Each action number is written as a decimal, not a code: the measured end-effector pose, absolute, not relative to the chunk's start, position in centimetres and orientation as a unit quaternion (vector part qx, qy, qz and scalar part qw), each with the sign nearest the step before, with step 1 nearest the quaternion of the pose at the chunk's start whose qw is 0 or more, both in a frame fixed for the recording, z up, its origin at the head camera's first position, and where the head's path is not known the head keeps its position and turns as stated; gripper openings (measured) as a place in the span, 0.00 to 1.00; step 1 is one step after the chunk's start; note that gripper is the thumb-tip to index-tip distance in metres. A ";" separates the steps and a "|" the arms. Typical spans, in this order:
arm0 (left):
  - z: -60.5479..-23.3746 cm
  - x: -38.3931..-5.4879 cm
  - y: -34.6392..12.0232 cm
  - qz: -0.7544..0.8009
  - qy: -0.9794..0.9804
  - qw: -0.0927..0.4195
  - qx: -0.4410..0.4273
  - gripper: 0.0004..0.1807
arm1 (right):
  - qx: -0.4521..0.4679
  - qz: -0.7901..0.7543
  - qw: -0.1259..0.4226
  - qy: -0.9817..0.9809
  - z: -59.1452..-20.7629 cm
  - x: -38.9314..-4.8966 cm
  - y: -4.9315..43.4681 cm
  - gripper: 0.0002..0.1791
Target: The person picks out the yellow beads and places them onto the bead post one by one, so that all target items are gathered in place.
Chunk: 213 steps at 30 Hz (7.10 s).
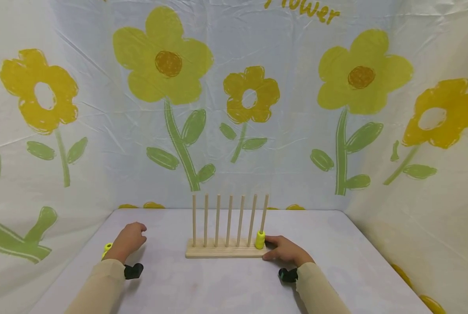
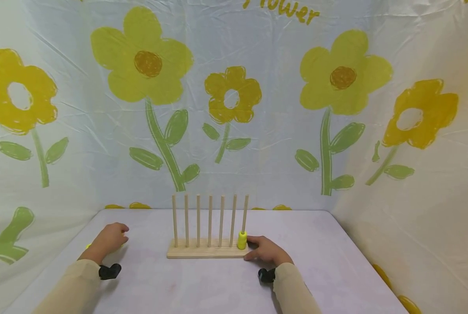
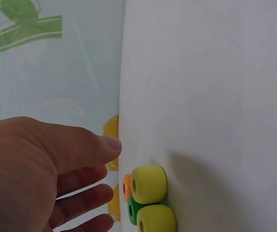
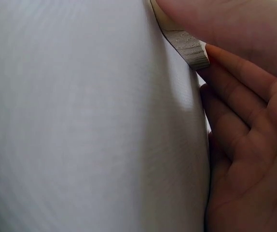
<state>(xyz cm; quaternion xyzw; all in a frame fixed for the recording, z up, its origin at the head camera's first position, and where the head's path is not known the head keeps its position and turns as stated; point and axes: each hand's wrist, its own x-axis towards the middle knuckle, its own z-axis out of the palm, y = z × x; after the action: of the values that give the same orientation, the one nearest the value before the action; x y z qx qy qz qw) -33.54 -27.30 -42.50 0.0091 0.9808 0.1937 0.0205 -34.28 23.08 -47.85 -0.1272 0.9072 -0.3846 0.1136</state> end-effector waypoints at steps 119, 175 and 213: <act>-40.4 -30.1 -20.6 0.442 0.890 0.048 0.103 0.23 | -0.121 -0.380 0.099 0.912 -48.0 -34.2 23.5 0.42; -32.2 -30.4 -4.6 0.427 0.864 -0.025 0.265 0.19 | -0.110 -0.370 0.112 0.916 -47.8 -34.7 23.6 0.41; -27.9 -33.8 1.6 0.386 0.869 -0.034 0.306 0.19 | -0.120 -0.385 0.116 0.908 -47.8 -34.4 23.1 0.40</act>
<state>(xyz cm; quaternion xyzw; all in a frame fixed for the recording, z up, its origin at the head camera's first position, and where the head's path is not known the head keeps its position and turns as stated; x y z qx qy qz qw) -33.80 1.61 -27.91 0.3058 0.8695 0.3864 -0.0342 -34.44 23.09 -47.77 -0.1204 0.9076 -0.3851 0.1161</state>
